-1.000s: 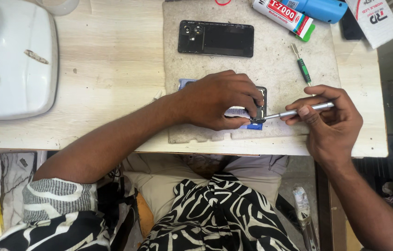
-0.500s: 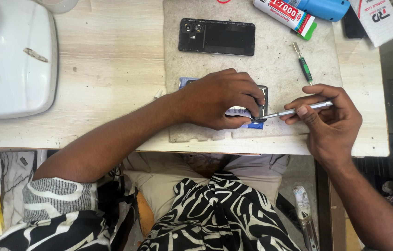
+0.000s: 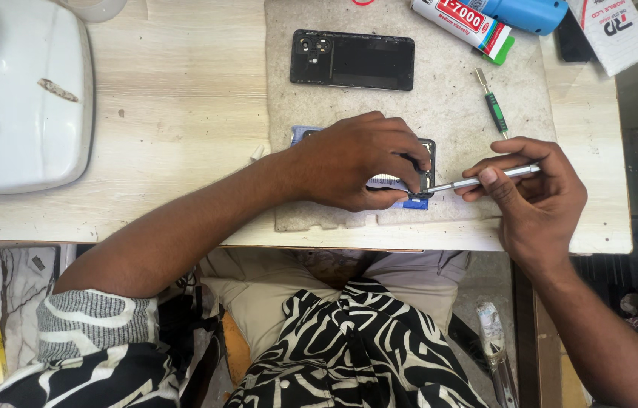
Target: The person works on a disassembled smartphone on a repair bench, using a metal pry tool to scrape old adhesive and residue from the phone frame while holding the frame steady. They also work on a second phone back cover, and near the end they use a blue electric screwdriver on the phone assembly.
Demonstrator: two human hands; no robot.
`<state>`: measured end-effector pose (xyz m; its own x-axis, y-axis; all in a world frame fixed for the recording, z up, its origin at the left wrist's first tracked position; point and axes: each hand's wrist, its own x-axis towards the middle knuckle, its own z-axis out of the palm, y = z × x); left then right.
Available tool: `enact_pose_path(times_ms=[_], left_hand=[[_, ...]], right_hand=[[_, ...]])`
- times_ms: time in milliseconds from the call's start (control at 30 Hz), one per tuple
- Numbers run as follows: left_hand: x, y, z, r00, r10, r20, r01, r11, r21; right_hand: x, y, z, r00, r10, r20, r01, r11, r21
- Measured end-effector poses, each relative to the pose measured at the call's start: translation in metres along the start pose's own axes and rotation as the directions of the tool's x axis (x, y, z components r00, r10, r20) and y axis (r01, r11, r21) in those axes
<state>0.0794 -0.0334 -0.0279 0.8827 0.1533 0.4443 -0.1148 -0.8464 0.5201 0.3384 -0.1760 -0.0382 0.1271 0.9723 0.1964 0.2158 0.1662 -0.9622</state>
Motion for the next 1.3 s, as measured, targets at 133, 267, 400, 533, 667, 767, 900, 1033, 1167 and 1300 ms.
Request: enact_pose_path(times_ms=[133,267,400,533,667,767,900,1033,1167,1300], left_hand=[[0.000,0.000,0.001,1.000,0.003,-0.001,-0.003,1.000,0.010],[0.001,0.000,0.001,1.000,0.003,0.002,-0.004,1.000,0.015],[0.000,-0.001,0.001,1.000,-0.014,0.005,0.014,1.000,0.001],[0.001,-0.004,0.003,1.000,-0.013,0.005,0.014,1.000,-0.007],[0.003,-0.009,0.006,1.000,0.006,-0.006,-0.006,1.000,0.006],[0.003,-0.012,0.008,1.000,0.004,0.010,-0.004,0.999,0.047],[0.002,-0.014,0.009,1.000,0.004,0.006,-0.004,0.999,0.036],[0.003,-0.015,0.011,1.000,0.001,-0.003,-0.001,0.999,0.032],[0.004,-0.016,0.013,0.996,-0.070,0.057,0.068,0.997,0.035],[0.003,-0.017,0.013,1.000,0.010,-0.013,-0.010,0.999,0.034]], right_hand=[[-0.001,-0.001,0.001,1.000,-0.006,-0.010,0.005,0.995,-0.103],[-0.001,-0.010,0.006,0.996,-0.088,0.005,0.087,0.979,-0.183],[0.007,-0.034,0.010,0.962,-0.225,0.157,0.273,0.840,-0.468],[0.015,-0.070,0.011,0.809,-0.307,0.501,0.586,0.493,-0.643],[0.032,-0.090,0.011,0.724,0.082,0.685,0.617,0.365,-0.697],[0.043,-0.095,0.011,0.667,0.173,0.725,0.681,0.252,-0.687],[0.050,-0.098,0.013,0.671,0.095,0.735,0.699,0.249,-0.670],[0.057,-0.099,0.018,0.657,0.044,0.753,0.701,0.332,-0.631],[0.060,-0.100,0.018,0.675,0.060,0.735,0.697,0.273,-0.662],[0.059,-0.099,0.015,0.654,0.235,0.719,0.702,0.164,-0.693]])
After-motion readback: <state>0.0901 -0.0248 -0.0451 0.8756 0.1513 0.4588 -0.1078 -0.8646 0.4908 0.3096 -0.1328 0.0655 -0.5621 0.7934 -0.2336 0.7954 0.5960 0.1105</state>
